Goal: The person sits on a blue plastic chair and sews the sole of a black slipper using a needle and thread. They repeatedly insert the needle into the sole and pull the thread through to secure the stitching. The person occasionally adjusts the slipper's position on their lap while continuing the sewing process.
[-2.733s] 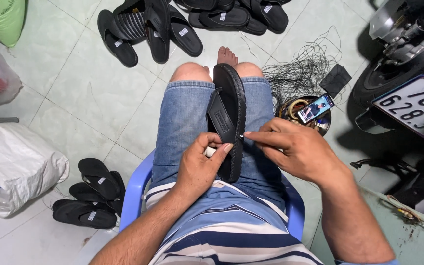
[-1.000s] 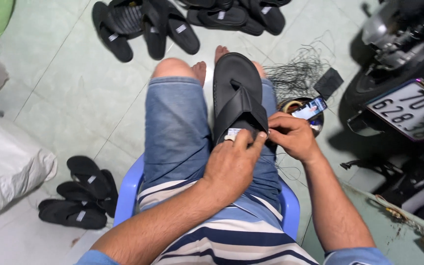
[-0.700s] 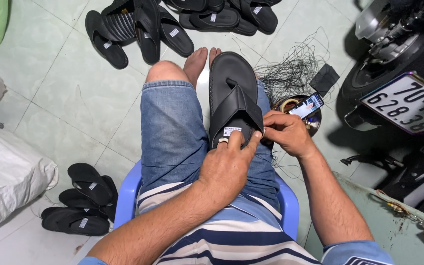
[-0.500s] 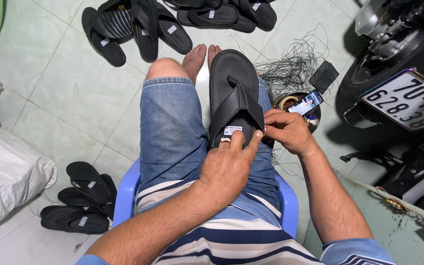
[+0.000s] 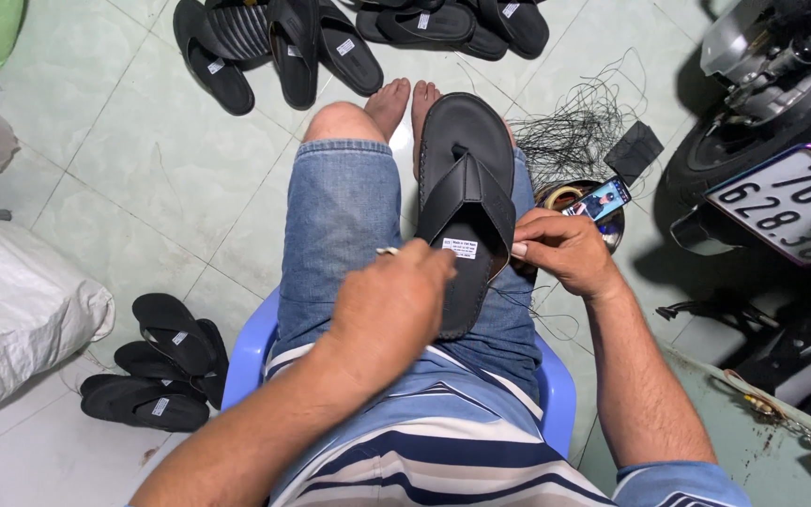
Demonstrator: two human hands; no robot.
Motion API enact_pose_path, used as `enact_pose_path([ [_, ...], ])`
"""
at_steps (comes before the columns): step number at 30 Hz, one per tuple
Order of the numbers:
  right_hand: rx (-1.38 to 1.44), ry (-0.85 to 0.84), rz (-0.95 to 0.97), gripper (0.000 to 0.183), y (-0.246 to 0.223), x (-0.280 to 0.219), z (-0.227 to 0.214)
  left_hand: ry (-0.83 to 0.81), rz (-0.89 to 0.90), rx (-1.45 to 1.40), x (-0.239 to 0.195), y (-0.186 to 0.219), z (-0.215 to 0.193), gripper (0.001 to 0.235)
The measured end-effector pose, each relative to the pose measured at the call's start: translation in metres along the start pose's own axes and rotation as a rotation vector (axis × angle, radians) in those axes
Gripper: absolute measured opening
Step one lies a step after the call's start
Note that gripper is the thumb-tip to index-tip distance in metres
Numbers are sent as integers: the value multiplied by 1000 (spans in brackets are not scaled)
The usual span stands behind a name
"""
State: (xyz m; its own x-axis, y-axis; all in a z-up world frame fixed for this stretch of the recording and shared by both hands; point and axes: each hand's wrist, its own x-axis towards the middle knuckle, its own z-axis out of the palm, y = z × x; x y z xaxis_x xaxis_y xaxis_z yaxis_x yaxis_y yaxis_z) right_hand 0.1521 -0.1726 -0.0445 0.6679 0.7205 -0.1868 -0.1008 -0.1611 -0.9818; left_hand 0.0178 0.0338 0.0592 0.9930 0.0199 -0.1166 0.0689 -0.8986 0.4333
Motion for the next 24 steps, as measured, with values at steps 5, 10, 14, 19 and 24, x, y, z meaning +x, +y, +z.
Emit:
enact_pose_path([
  [5,-29,-9,-6,14,-1,2,-1,-82,-56,-23,2,-20,-21,17],
  [10,-193,-72,-57,15,-36,7,7,-163,-53,-671,-1,-23,-47,11],
  [14,-334,-50,-102,12,-80,7,38,-126,66,-1131,-17,-33,-10,12],
  [19,-825,-130,-120,20,-77,3,39,46,-316,-1556,-34,-35,33,15],
  [24,-627,-73,-37,14,-93,1,37,65,-463,-1321,-18,-26,54,16],
])
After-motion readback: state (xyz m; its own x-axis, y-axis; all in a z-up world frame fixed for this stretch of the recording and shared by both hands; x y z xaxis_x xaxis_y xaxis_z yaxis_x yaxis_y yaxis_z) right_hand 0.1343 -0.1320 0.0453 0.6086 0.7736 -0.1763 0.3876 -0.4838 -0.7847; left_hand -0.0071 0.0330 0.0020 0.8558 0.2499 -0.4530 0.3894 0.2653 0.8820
